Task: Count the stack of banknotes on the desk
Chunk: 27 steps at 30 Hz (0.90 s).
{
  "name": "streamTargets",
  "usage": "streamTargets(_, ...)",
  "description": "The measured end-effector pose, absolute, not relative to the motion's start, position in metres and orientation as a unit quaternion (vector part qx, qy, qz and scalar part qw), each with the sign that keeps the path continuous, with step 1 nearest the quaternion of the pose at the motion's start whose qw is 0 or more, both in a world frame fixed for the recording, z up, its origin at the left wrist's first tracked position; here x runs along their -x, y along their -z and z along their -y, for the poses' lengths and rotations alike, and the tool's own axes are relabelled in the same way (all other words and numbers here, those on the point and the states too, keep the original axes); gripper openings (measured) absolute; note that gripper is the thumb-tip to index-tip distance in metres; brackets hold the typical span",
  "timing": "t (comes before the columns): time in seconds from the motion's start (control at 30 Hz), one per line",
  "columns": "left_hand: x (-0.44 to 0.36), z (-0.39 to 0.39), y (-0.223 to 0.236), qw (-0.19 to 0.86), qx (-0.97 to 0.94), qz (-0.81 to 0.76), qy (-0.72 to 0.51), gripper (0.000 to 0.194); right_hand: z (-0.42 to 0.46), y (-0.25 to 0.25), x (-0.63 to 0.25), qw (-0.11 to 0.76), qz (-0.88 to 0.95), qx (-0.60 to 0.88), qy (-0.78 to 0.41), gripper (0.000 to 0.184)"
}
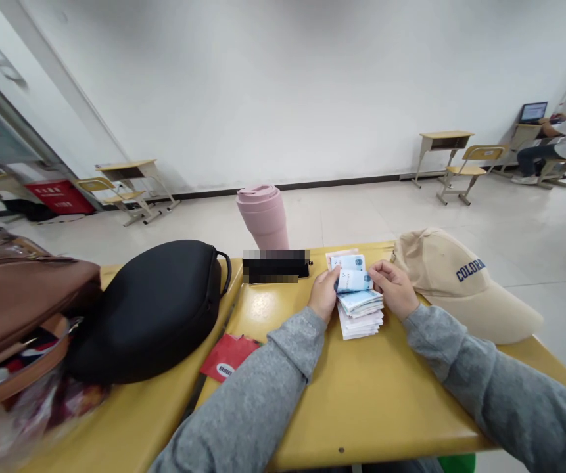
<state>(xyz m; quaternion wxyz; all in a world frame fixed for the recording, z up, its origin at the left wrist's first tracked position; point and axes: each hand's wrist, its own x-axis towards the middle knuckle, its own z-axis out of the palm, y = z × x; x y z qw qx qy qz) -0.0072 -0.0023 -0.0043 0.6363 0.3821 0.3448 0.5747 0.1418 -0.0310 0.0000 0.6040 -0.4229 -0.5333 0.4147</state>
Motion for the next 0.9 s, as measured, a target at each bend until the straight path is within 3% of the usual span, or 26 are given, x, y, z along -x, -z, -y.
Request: streamTargets(0.9,0.0064,0.004,0.0033,0.648,-0.382,-0.334,-0.568,0.039,0.0325,-0.0022,-0.1411,0.599,0.533,0.418,-0.428,0.03)
